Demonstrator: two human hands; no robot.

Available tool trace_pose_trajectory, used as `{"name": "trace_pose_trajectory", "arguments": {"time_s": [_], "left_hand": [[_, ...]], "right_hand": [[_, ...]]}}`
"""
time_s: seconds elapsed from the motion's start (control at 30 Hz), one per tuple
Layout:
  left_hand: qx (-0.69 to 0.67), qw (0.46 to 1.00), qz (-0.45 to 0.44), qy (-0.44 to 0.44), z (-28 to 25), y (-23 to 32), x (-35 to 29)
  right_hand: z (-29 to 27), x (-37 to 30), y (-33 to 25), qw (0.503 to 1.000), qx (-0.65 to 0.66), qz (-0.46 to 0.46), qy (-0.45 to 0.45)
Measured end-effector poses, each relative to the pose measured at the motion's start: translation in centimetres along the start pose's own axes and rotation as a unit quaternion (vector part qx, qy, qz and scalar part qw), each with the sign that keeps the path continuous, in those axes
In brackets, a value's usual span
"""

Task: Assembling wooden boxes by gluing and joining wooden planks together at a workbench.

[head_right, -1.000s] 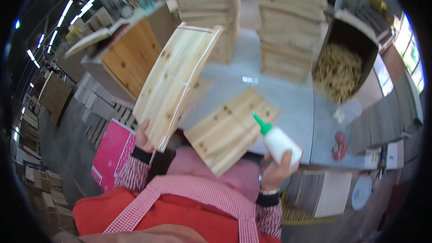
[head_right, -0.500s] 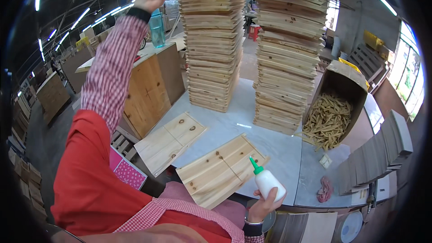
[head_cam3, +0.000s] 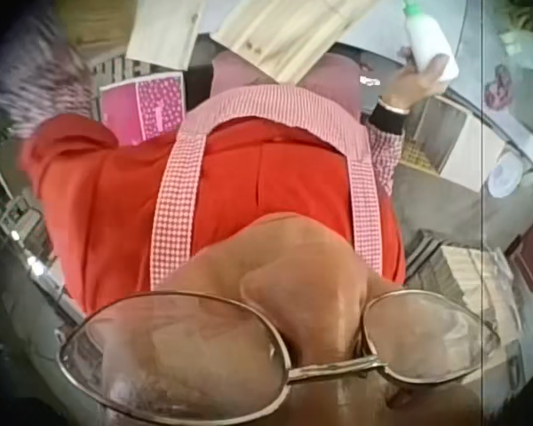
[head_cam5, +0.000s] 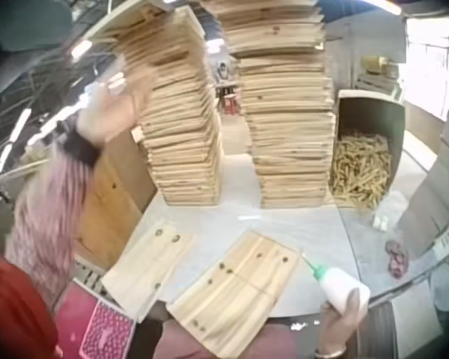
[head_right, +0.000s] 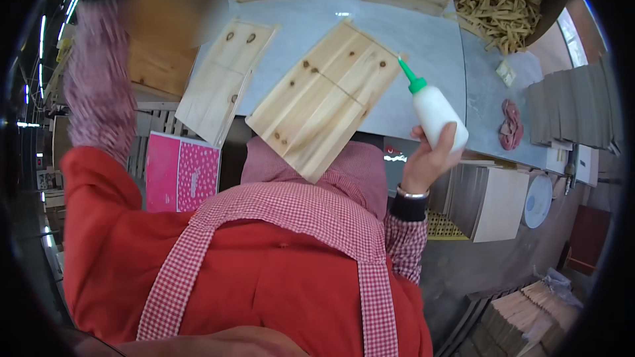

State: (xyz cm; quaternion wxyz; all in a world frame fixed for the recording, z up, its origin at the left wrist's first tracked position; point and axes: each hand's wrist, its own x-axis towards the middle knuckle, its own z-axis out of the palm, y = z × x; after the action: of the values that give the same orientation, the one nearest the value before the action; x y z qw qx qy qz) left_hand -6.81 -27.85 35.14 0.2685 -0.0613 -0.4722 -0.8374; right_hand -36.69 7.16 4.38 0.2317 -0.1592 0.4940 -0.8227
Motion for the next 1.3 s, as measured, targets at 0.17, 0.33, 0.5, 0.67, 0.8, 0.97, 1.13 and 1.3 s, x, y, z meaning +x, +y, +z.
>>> {"name": "trace_pose_trajectory", "arguments": {"time_s": [0.17, 0.33, 0.5, 0.67, 0.8, 0.97, 1.13, 1.3], "left_hand": [[0.163, 0.880, -0.252, 0.367, 4.7, -27.0, -20.5], [-0.093, 0.809, -0.340, 0.470, 5.9, -36.8, -30.4], [-0.161, 0.805, -0.264, 0.506, 5.9, -39.7, -27.9], [-0.192, 0.834, -0.203, 0.476, 5.5, -41.0, -27.3], [-0.212, 0.839, -0.190, 0.465, 4.9, -41.2, -26.9], [-0.228, 0.843, -0.162, 0.459, 4.5, -41.5, -26.2], [-0.235, 0.845, -0.138, 0.460, 4.3, -41.8, -26.4], [-0.243, 0.842, -0.132, 0.463, 4.3, -41.6, -26.2]], "right_hand": [[1.1, 0.7, 2.3, 0.999, -0.051, 0.013, -0.009], [3.5, 4.8, 7.7, 0.987, -0.129, -0.018, -0.089], [7.0, 9.7, 13.6, 0.939, -0.300, -0.151, -0.072], [9.5, 10.6, 13.6, 0.934, -0.332, -0.086, -0.097], [9.7, 11.3, 12.4, 0.894, -0.392, -0.171, -0.132], [8.0, 12.1, 9.7, 0.851, -0.404, -0.271, -0.196], [3.4, 11.8, 5.7, 0.824, -0.436, -0.293, -0.213], [1.1, 9.9, 3.7, 0.821, -0.466, -0.296, -0.148]]}}
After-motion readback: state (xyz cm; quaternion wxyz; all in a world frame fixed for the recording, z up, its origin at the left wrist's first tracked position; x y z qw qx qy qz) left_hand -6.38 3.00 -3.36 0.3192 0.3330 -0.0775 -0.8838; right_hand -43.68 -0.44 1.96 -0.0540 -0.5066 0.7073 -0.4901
